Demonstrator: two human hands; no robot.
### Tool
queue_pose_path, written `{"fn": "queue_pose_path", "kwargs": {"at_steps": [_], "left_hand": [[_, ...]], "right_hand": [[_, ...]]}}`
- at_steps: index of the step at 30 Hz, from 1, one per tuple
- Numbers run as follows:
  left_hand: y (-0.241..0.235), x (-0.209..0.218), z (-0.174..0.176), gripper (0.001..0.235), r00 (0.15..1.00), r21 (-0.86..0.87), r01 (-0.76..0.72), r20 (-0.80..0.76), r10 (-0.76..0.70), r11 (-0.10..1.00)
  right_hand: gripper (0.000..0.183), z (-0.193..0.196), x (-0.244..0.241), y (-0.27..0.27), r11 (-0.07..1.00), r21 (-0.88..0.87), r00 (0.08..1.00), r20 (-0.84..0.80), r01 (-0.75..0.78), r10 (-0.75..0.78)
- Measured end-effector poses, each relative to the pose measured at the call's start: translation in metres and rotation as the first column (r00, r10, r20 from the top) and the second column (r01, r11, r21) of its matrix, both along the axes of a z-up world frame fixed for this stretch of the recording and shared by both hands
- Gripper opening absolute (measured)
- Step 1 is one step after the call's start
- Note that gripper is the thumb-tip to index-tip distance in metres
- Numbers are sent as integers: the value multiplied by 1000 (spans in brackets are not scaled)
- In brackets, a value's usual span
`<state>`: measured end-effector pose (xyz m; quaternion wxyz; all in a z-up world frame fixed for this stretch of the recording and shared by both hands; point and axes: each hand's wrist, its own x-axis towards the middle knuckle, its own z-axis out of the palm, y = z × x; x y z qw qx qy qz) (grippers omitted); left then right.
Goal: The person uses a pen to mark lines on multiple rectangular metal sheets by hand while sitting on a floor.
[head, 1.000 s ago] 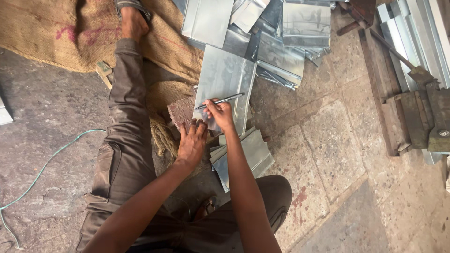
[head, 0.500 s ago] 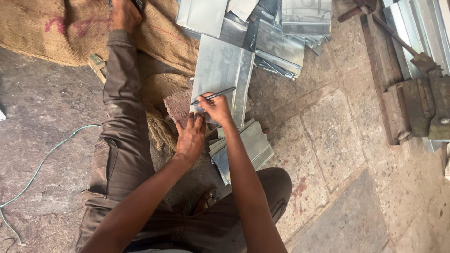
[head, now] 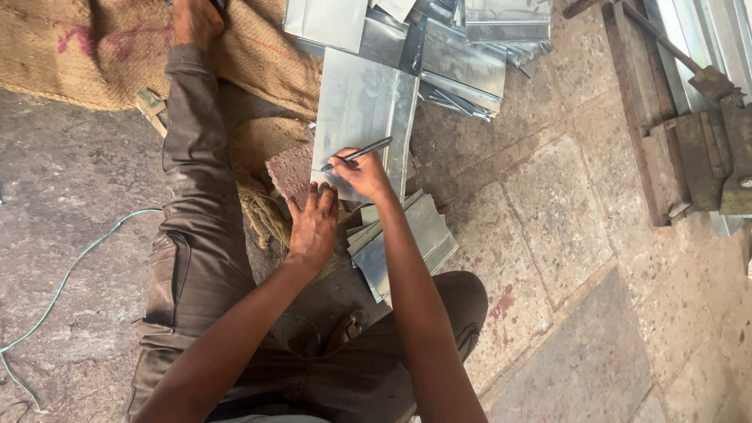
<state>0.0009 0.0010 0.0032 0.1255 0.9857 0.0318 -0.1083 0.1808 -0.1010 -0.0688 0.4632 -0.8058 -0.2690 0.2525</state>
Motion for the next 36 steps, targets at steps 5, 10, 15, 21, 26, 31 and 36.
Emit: {"fn": "queue_pose_path", "kwargs": {"at_steps": [5,10,15,21,26,31,36], "left_hand": [[1,0,2,79,999,22,25,-37,-24,999],[-1,-1,-3,78,1000,22,14,-19,-14,1000],[-1,1,-5,78,1000,23,12,-25,-12,1000],[0,2,-5,79,999,2,12,-41,-12,1000],[0,2,-6,80,997,8,23,-69,-23,1000],[-3,1,-14,71,1000,24,6,10,-6,1000],[-5,-1,-20,65,999,-26,-29,45,30,999]], "right_hand": [[11,11,5,-17,1000,23,1000,6,-7,7],[11,26,5,-19,998,-60,999,28,31,-29],[11,40,0,-11,994,-109,992,125,-1,14],[13,53,-2,13,920,-391,963,240,-17,120],[12,34,6,9,966,-250,963,238,-67,128],[10,21,5,-1,995,-61,993,75,-82,86],[17,17,-1,8,993,-61,991,85,-103,108]]}}
